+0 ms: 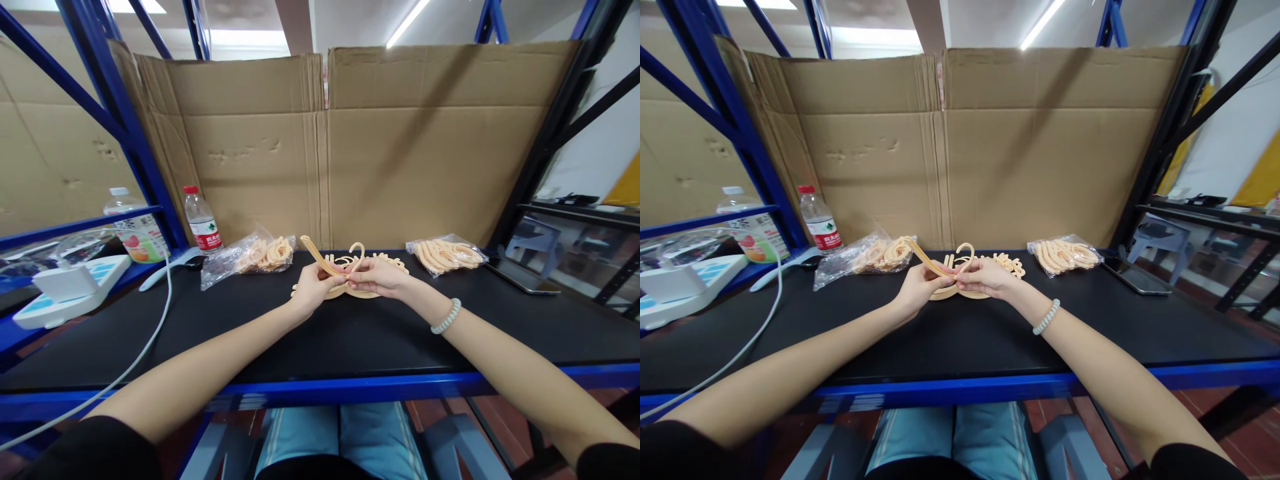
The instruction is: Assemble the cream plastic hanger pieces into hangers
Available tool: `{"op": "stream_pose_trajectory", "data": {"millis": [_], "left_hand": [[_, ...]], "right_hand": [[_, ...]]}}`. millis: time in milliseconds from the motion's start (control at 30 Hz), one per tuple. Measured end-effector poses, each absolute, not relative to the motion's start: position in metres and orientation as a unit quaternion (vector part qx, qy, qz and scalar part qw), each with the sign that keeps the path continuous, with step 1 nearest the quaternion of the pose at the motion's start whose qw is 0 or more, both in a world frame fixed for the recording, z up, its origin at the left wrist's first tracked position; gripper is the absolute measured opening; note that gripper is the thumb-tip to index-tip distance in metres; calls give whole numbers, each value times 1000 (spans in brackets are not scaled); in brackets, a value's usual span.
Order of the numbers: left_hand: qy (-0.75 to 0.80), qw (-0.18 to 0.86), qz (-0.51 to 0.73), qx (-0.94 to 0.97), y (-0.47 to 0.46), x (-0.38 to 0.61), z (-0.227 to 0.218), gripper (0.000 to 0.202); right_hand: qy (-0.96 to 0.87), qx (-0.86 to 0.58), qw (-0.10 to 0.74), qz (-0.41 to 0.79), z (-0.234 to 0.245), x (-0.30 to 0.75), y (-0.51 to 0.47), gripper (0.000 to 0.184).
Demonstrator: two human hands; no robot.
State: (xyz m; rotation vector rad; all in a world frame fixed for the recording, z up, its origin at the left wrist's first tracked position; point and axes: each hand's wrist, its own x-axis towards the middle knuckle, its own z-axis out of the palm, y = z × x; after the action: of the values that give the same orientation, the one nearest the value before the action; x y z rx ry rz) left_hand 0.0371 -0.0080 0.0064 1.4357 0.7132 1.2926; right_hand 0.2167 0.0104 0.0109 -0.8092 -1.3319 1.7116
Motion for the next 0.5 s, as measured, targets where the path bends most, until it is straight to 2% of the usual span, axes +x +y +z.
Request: {"op": "stream_pose_trajectory", "data": {"millis": [167,500], "left_hand": [[305,524,526,597,-7,37,4,25],[318,530,552,560,-14,40,-1,28]], "right_hand": [[-545,-323,393,667,7,216,11,26],[-548,-336,429,635,2,208,9,33]]}}
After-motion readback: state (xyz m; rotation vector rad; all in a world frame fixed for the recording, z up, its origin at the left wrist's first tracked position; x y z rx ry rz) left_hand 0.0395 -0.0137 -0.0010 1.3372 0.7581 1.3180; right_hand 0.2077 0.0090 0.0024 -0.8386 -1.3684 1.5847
